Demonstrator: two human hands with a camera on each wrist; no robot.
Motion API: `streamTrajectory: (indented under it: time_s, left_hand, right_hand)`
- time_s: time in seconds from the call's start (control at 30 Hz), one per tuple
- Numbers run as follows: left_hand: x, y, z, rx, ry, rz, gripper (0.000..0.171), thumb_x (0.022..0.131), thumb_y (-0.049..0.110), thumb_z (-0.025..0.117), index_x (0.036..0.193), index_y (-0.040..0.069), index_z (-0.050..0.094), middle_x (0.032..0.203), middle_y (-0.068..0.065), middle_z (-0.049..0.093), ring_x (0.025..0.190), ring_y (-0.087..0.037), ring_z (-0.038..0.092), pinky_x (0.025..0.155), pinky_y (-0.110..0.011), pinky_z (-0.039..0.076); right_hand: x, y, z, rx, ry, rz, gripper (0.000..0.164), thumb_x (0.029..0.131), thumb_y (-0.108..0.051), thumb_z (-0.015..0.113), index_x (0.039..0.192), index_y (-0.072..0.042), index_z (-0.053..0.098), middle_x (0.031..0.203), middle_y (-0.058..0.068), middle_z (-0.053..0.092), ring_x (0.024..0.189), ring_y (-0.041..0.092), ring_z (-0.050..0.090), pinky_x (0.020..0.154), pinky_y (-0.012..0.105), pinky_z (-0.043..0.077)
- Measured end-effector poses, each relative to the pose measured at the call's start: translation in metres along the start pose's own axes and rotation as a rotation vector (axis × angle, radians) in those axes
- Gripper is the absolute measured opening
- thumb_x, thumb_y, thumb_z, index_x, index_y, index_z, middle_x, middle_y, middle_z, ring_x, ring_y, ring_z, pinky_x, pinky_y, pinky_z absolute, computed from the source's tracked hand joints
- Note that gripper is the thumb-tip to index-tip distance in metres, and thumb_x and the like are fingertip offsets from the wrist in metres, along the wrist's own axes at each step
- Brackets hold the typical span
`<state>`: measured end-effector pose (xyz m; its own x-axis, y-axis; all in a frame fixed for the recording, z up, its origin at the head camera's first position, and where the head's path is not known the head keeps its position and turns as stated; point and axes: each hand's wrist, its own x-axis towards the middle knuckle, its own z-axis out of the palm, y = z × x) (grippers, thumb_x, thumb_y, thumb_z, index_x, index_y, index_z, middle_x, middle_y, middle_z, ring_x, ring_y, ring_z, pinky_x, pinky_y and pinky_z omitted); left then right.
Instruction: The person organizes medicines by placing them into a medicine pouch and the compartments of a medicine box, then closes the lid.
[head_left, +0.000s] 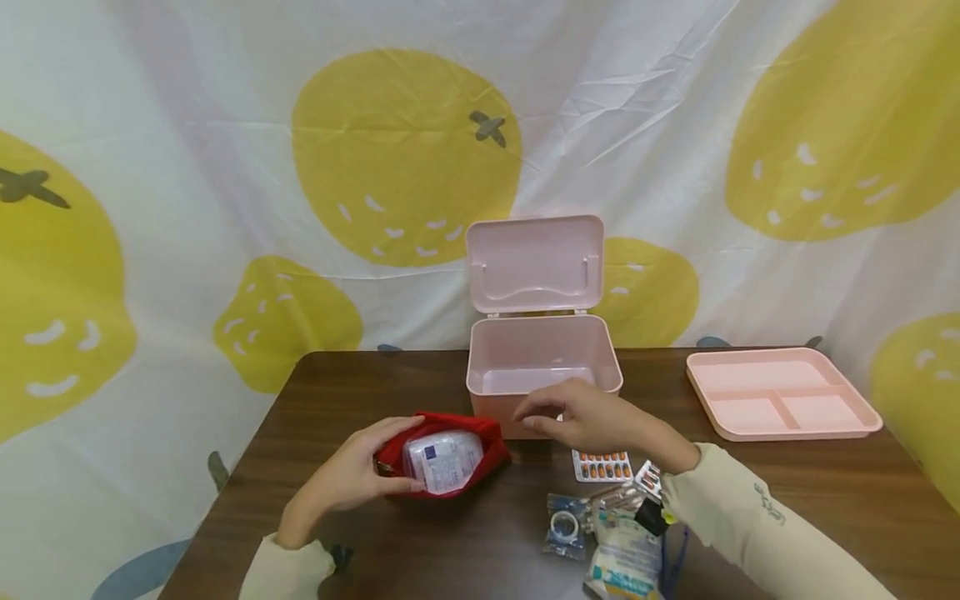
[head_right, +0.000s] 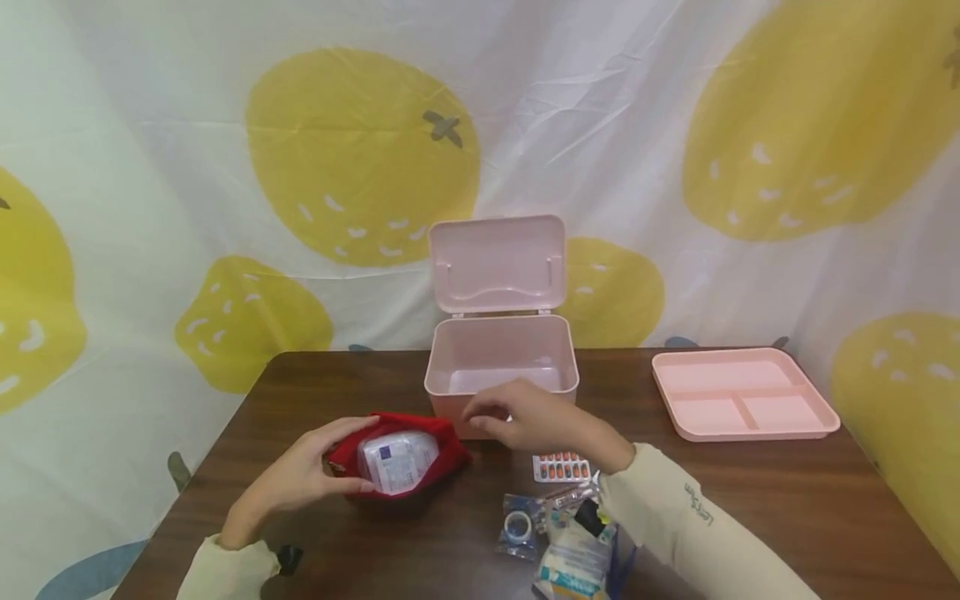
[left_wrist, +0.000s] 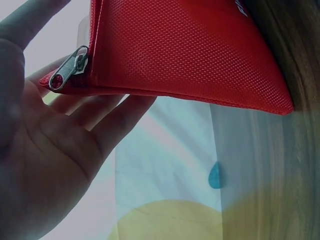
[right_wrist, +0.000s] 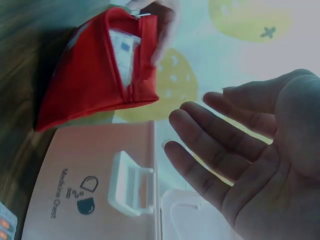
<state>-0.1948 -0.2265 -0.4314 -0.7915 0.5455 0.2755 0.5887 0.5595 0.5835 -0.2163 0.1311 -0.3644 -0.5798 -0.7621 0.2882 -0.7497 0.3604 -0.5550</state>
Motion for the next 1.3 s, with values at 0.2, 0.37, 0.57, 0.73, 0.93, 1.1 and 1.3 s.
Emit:
streamTrajectory:
  time_s: [0.2, 0.37, 0.57, 0.73, 0.93, 1.1, 1.3]
  left_hand:
    - [0.001, 0.003, 0.001, -0.012, -0.026, -0.035, 0.076, 0.076, 0.025, 0.087, 0.142, 0.010, 0.052, 0.135, -0.011, 0.059, 0.120, -0.030, 0.058, 0.096, -0.044, 0.052]
    - [0.003, 0.006, 0.004, -0.001, -0.019, -0.033, 0.071, 0.079, 0.021, 0.084, 0.141, 0.009, 0.053, 0.135, -0.010, 0.060, 0.120, -0.028, 0.059, 0.097, -0.045, 0.051]
    - [0.007, 0.009, 0.006, 0.002, -0.014, -0.024, 0.067, 0.082, 0.020, 0.082, 0.141, 0.007, 0.053, 0.134, -0.010, 0.061, 0.121, -0.028, 0.059, 0.099, -0.048, 0.049]
    - [0.007, 0.010, 0.006, 0.000, -0.015, -0.032, 0.065, 0.084, 0.021, 0.080, 0.141, 0.006, 0.053, 0.133, -0.011, 0.061, 0.121, -0.027, 0.059, 0.098, -0.046, 0.050]
    - [0.005, 0.009, 0.005, -0.023, -0.019, -0.050, 0.061, 0.086, 0.019, 0.079, 0.140, 0.006, 0.054, 0.129, -0.012, 0.064, 0.112, -0.024, 0.063, 0.091, -0.035, 0.055]
    - [0.002, 0.008, 0.005, -0.064, -0.017, -0.051, 0.046, 0.096, 0.018, 0.066, 0.139, 0.005, 0.056, 0.132, -0.015, 0.063, 0.115, -0.025, 0.063, 0.094, -0.037, 0.053]
    - [-0.001, 0.014, -0.001, -0.348, -0.117, -0.165, 0.042, 0.107, 0.012, 0.034, 0.146, 0.002, 0.047, 0.146, -0.021, 0.048, 0.125, -0.033, 0.053, 0.094, -0.028, 0.051]
  right_hand:
    - [0.008, -0.015, 0.018, 0.042, 0.003, 0.000, 0.010, 0.096, -0.013, 0.064, 0.101, -0.015, 0.073, 0.088, -0.006, 0.071, 0.078, 0.000, 0.060, 0.075, 0.027, 0.053]
    - [0.021, -0.039, 0.055, 0.011, -0.096, -0.057, 0.011, 0.096, -0.017, 0.065, 0.100, -0.014, 0.074, 0.086, -0.009, 0.069, 0.075, -0.003, 0.054, 0.073, 0.017, 0.048]
    - [0.037, -0.055, 0.100, 0.040, -0.166, -0.013, 0.012, 0.095, -0.015, 0.065, 0.100, -0.010, 0.074, 0.086, -0.009, 0.069, 0.072, -0.006, 0.051, 0.071, 0.010, 0.045]
    - [0.046, -0.060, 0.128, 0.102, -0.191, 0.073, 0.022, 0.093, -0.012, 0.068, 0.112, -0.002, 0.070, 0.100, 0.003, 0.074, 0.079, -0.007, 0.061, 0.071, 0.007, 0.047]
    - [0.058, -0.057, 0.154, -0.013, -0.070, 0.050, 0.015, 0.090, -0.012, 0.069, 0.103, -0.004, 0.067, 0.085, -0.003, 0.070, 0.071, -0.005, 0.058, 0.065, 0.007, 0.045]
    - [0.066, -0.054, 0.169, -0.104, 0.124, 0.086, 0.011, 0.089, -0.019, 0.073, 0.088, -0.009, 0.069, 0.074, -0.007, 0.067, 0.065, -0.004, 0.055, 0.060, 0.010, 0.044]
    - [0.079, -0.052, 0.176, -0.161, 0.290, 0.166, 0.029, 0.087, -0.031, 0.076, 0.064, -0.017, 0.068, 0.054, -0.012, 0.059, 0.050, -0.006, 0.044, 0.048, 0.010, 0.034]
